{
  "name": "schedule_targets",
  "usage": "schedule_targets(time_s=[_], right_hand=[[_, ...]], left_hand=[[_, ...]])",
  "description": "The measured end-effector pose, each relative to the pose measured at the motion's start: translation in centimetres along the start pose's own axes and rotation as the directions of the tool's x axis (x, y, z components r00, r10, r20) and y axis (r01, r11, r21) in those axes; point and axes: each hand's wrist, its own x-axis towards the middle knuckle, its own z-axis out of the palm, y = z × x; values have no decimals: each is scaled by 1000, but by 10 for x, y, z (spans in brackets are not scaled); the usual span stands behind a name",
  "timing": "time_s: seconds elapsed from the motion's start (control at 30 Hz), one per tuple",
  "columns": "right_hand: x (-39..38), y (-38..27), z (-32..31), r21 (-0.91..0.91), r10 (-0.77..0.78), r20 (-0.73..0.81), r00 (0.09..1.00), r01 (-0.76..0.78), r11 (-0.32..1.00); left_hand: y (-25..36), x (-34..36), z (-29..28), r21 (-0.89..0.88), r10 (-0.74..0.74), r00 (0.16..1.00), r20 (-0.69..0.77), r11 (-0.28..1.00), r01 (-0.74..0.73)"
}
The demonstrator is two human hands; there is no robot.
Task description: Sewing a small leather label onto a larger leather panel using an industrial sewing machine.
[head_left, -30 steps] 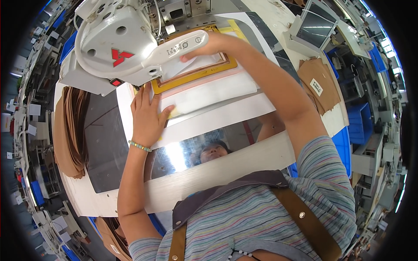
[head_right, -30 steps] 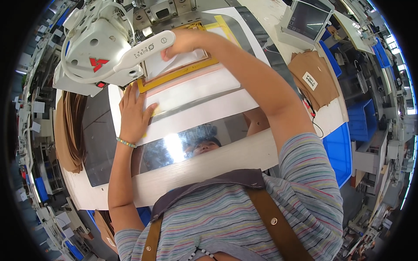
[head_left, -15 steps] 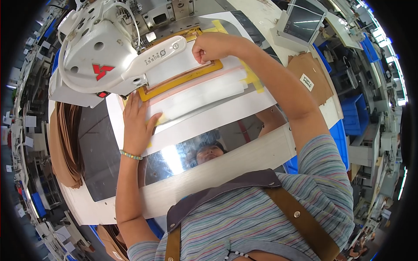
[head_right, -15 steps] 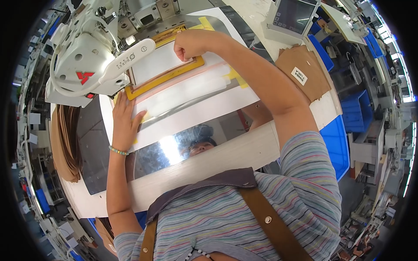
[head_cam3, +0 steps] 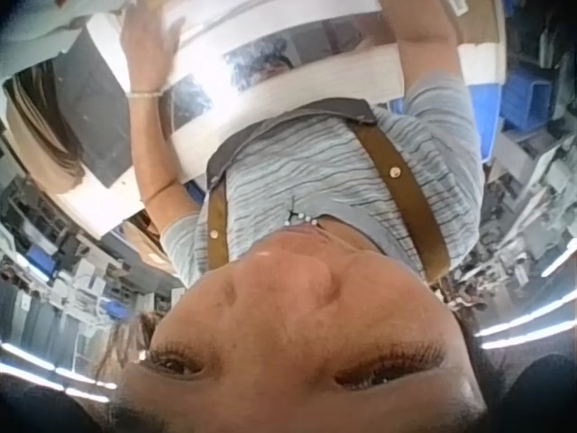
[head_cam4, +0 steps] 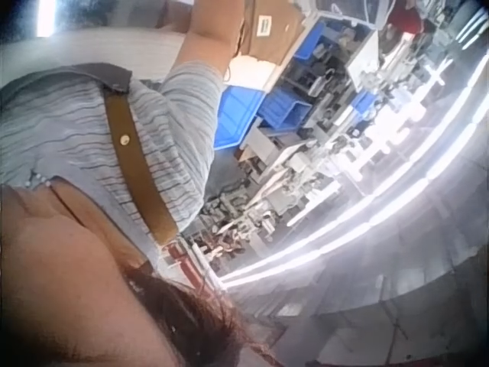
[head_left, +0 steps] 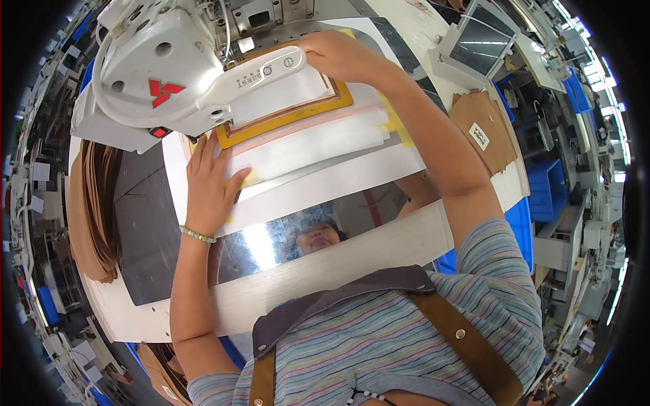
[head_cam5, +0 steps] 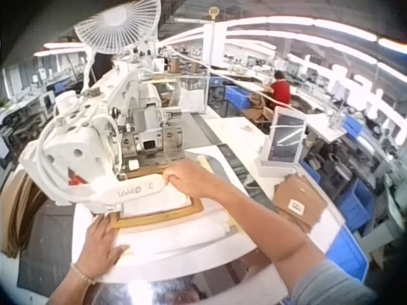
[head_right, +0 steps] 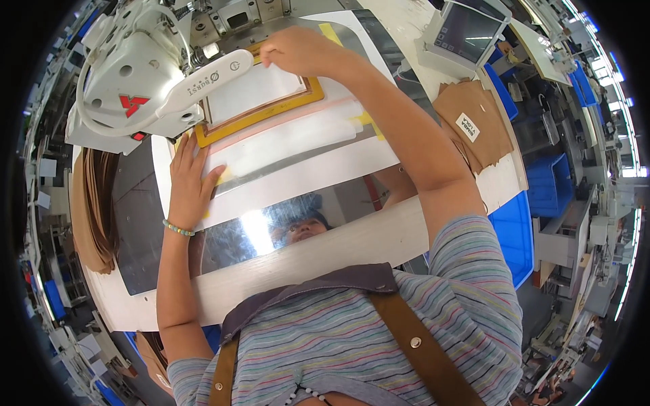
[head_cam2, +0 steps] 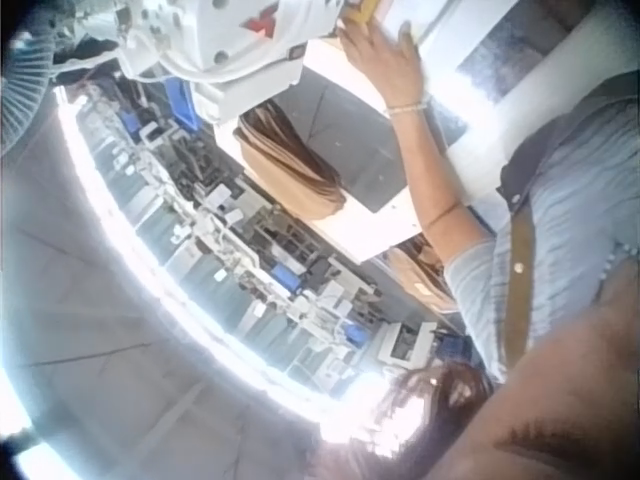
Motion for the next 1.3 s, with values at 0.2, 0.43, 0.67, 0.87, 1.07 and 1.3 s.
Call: schedule_targets(time_s=[0.2, 0.43, 0.67, 0.87, 1.07, 1.3], right_hand=[[30, -74, 59, 461, -18, 232, 973, -93, 883], [18, -76, 79, 188, 33, 254, 967, -83, 979], [-62, -17, 38, 238, 46, -218, 975, 8, 971], [-72, 2, 59, 288, 45, -366, 929, 67, 955], [-73, 0, 59, 313, 37, -369, 929, 86, 946], [-74, 1, 62, 266, 21, -369, 929, 85, 960]], left_hand=[[2, 1, -2, -48, -3, 1000, -16, 999, 2], [6, -1, -20, -11, -8, 998, 68, 1000, 9], [-171, -27, -120, 247, -353, 856, -378, 852, 461], [-300, -93, -142, 360, -528, 729, -436, 640, 679], [-342, -112, -125, -50, -628, 514, -585, 660, 749], [-357, -104, -161, -274, -786, 442, -431, 581, 766]])
